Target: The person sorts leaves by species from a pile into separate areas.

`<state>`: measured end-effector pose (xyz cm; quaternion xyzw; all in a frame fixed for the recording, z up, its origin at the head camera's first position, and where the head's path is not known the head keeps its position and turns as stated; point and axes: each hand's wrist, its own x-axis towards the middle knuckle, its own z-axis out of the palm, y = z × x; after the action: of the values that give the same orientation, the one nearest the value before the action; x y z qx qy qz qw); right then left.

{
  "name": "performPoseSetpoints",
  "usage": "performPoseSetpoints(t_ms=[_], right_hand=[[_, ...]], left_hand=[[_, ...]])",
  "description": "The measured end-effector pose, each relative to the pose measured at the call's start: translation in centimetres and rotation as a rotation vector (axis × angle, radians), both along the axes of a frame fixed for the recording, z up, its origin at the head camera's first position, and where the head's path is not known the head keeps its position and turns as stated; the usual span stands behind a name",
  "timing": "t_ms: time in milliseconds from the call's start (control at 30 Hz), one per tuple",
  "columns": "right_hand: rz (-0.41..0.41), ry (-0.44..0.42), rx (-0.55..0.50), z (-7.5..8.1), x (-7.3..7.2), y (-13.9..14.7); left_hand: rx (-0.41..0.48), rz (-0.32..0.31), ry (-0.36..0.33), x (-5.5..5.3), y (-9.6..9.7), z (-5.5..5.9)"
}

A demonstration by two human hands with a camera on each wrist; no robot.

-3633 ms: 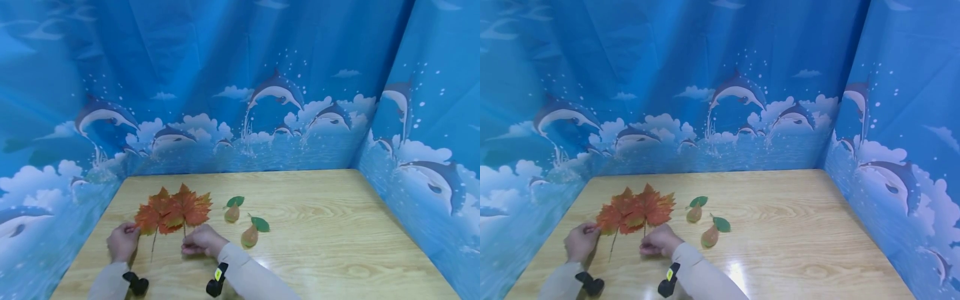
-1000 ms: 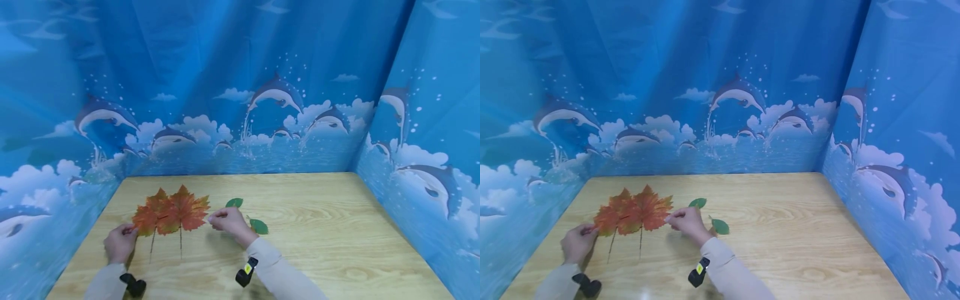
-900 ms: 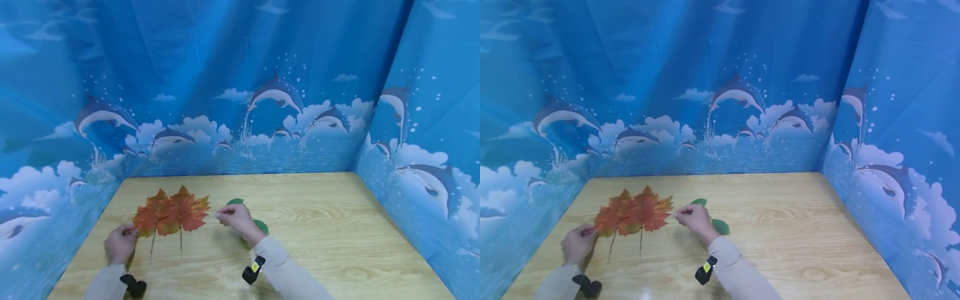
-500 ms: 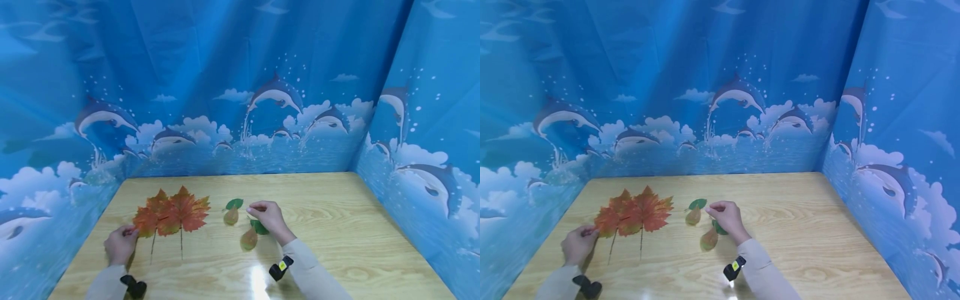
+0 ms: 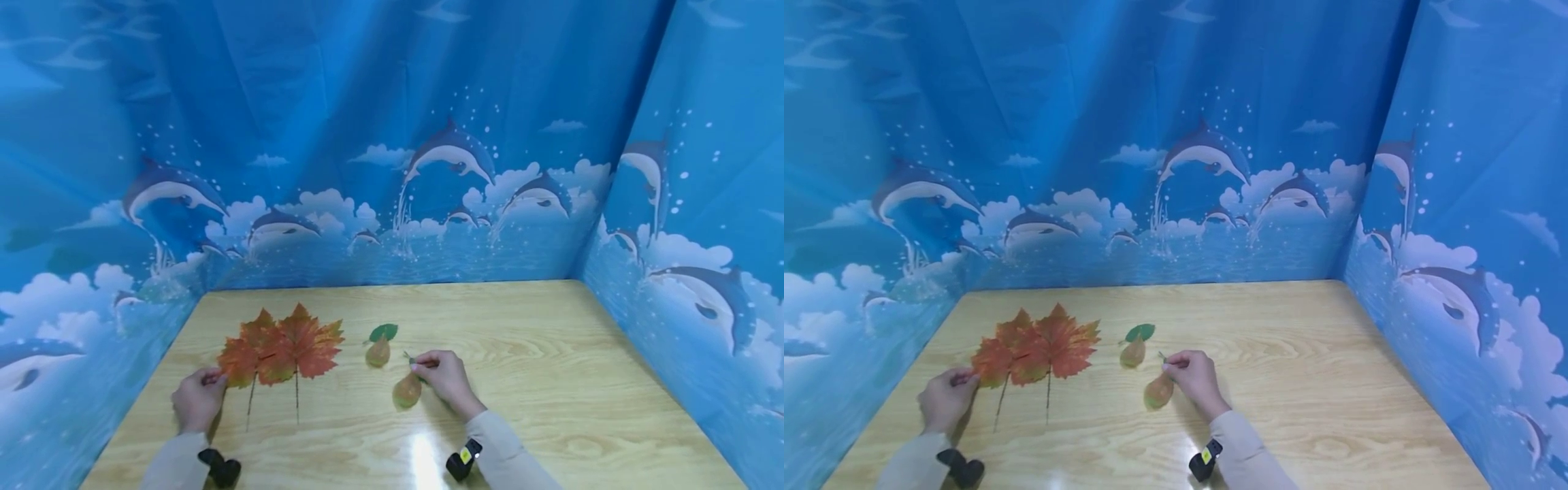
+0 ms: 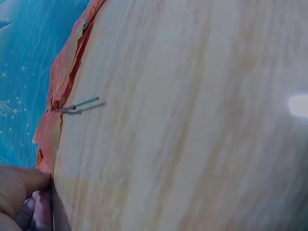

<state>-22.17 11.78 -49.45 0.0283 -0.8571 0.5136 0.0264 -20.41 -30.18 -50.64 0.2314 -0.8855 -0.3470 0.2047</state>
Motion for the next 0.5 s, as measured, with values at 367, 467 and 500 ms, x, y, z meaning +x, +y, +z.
performPoseSetpoints(t_ms=[367, 467, 500], right_hand=[[-0.018, 0.056, 0.013, -0.12, 0.00, -0.19], [-0.017, 0.054, 0.017, -0.06, 0.10, -0.15], [-0.017, 0.053, 0.020, -0.04, 0.13, -0.13]], left_hand=[[-0.013, -0.020, 0.022, 0.15, 0.09, 0.07], [-0.009, -0.007, 0.007, 0.19, 0.21, 0.08], [-0.007, -0.006, 0.008, 0.20, 0.25, 0.09]])
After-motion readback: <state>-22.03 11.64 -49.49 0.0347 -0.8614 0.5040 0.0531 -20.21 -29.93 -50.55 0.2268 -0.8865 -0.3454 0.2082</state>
